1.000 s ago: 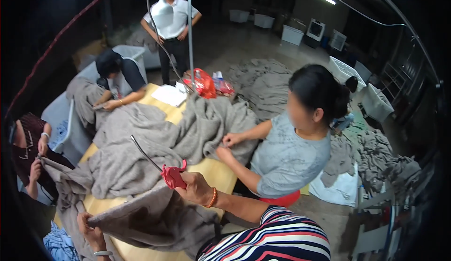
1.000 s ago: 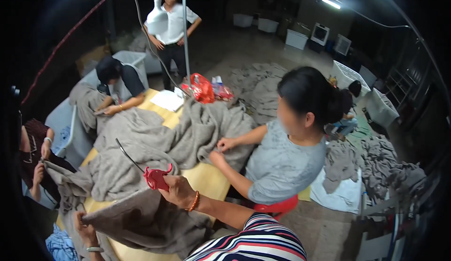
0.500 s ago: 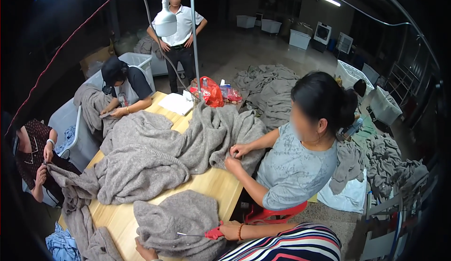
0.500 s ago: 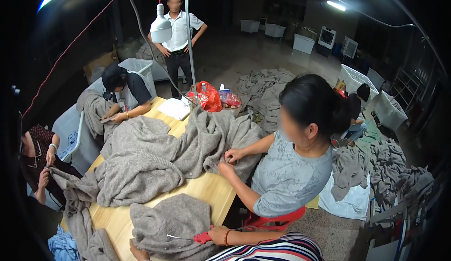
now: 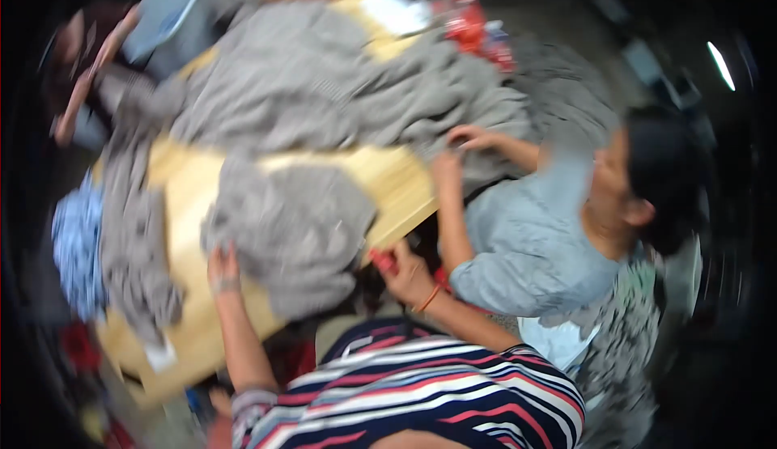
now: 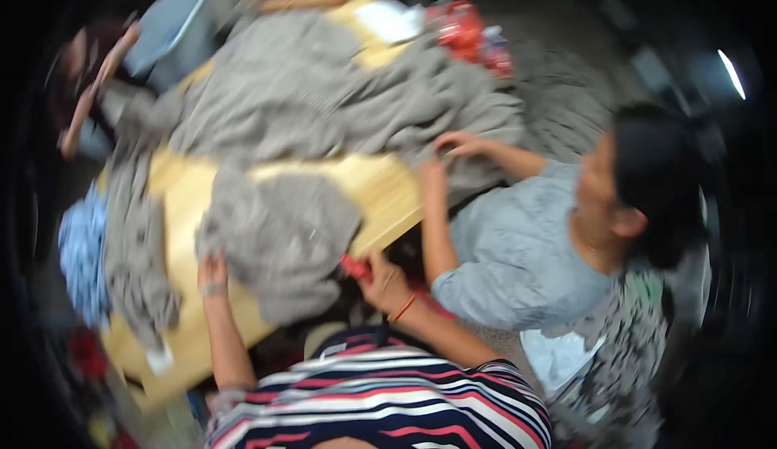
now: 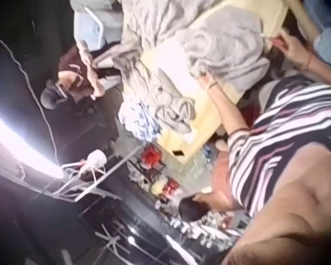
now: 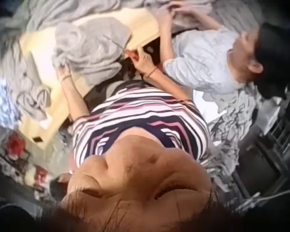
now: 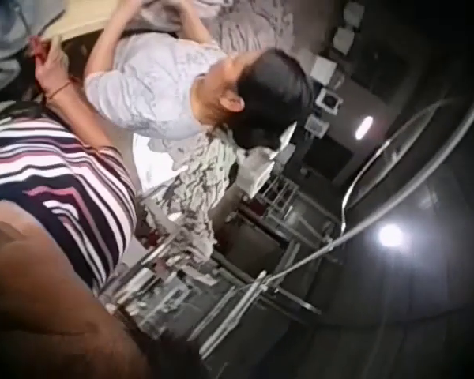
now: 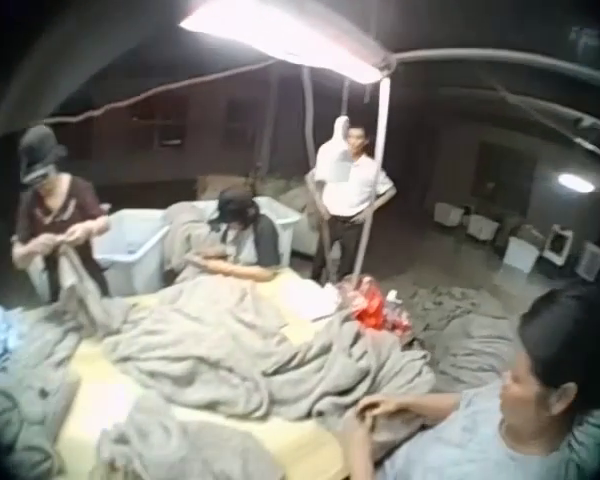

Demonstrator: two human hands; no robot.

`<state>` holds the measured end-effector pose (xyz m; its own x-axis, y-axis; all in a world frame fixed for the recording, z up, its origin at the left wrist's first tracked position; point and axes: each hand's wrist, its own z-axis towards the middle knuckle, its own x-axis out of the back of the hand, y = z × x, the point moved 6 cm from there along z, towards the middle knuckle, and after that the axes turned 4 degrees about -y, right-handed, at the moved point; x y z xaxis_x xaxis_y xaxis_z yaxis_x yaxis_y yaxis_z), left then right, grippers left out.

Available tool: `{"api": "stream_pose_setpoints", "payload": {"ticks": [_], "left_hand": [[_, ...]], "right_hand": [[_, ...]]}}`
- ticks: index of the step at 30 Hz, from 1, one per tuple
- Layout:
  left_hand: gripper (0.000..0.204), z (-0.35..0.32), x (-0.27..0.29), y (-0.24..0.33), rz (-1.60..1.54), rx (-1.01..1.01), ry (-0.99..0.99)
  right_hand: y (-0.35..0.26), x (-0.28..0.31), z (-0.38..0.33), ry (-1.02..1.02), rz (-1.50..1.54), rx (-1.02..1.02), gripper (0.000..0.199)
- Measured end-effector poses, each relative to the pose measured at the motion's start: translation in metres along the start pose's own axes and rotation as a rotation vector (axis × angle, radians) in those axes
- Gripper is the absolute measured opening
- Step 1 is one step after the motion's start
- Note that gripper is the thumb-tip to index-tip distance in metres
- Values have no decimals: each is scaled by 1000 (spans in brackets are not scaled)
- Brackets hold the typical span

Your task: Trim excess threads and loose fibers from fabric items using scissors.

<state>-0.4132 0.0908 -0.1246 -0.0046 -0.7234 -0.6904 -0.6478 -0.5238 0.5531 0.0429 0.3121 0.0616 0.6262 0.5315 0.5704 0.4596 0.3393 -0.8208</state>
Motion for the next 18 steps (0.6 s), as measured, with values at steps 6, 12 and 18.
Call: {"api": "stream_pose_setpoints", "payload": {"ticks": [6, 12, 18], "left_hand": [[28, -18, -77, -12, 75, -35, 50], [21, -17, -69, -21, 213, -24, -29], [14, -21, -77, -28, 247, 26, -66]], "right_hand": [[-14, -22, 38, -176, -233, 264, 22], [-59, -93, 70, -570, -286, 173, 18], [-94, -135, 94, -635, -328, 231, 21]]}}
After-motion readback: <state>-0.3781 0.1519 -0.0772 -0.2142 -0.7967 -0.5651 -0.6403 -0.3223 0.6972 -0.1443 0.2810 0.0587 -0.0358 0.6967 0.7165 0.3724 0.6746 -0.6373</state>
